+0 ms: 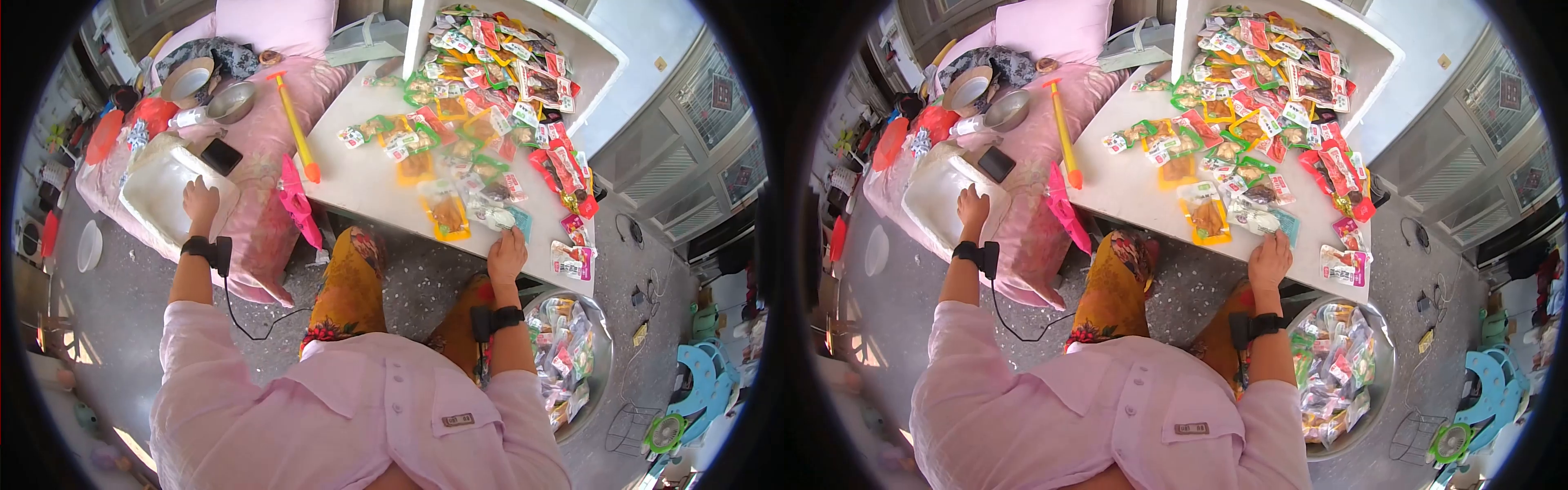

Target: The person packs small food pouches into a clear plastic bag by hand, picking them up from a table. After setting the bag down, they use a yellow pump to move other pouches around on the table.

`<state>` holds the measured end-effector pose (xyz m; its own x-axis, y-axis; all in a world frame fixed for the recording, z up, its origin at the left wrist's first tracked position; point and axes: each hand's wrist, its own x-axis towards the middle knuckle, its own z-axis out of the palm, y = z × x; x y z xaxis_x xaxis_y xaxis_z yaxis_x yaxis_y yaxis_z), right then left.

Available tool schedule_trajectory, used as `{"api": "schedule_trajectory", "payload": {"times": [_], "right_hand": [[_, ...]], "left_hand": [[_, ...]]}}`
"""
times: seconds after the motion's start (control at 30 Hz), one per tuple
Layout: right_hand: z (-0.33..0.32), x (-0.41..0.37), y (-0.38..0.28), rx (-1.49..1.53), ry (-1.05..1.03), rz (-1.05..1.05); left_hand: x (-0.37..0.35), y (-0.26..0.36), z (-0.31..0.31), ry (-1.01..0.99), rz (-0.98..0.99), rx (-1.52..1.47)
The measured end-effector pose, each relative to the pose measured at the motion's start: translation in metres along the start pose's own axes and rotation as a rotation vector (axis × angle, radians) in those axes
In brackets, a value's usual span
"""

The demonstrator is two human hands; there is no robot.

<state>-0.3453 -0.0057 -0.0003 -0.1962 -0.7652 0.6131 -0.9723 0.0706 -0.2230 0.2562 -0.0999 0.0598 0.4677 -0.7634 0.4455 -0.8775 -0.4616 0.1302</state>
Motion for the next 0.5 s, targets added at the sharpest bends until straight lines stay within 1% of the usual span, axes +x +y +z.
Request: {"api": "schedule_trajectory", "payload": {"times": [0.03, 0.07, 0.1, 0.17, 0.2, 0.23, 0.33, 0.47, 0.5], "right_hand": [[0.000, 0.000, -0.001, 0.000, 0.001, 0.003], [0.000, 0.000, -0.001, 0.000, 0.004, 0.000], [0.000, 0.000, -0.001, 0.001, 0.008, -0.003], [0.000, 0.000, 0.000, 0.000, 0.016, -0.008], [0.001, 0.000, 0.000, -0.001, 0.021, -0.011], [0.001, 0.000, 0.000, -0.003, 0.026, -0.017], [0.000, 0.001, 0.000, 0.007, 0.020, -0.011], [0.000, 0.000, 0.004, 0.050, 0.001, 0.009], [0.001, -0.001, 0.005, 0.052, 0.008, 0.009]], "left_hand": [[-0.005, -0.011, -0.010, -0.131, -0.085, 0.053], [-0.007, -0.027, -0.009, -0.223, -0.089, 0.071], [0.004, -0.065, 0.028, -0.297, -0.032, 0.048], [0.000, -0.086, 0.039, -0.297, 0.067, 0.025], [-0.004, -0.086, 0.034, -0.297, 0.114, 0.011], [-0.005, -0.085, 0.029, -0.350, 0.141, 0.038], [-0.005, -0.083, 0.023, -0.386, 0.043, 0.011], [-0.005, -0.085, 0.025, -0.338, -0.001, 0.024], [-0.008, -0.077, 0.013, -0.324, -0.022, 0.032]]}}
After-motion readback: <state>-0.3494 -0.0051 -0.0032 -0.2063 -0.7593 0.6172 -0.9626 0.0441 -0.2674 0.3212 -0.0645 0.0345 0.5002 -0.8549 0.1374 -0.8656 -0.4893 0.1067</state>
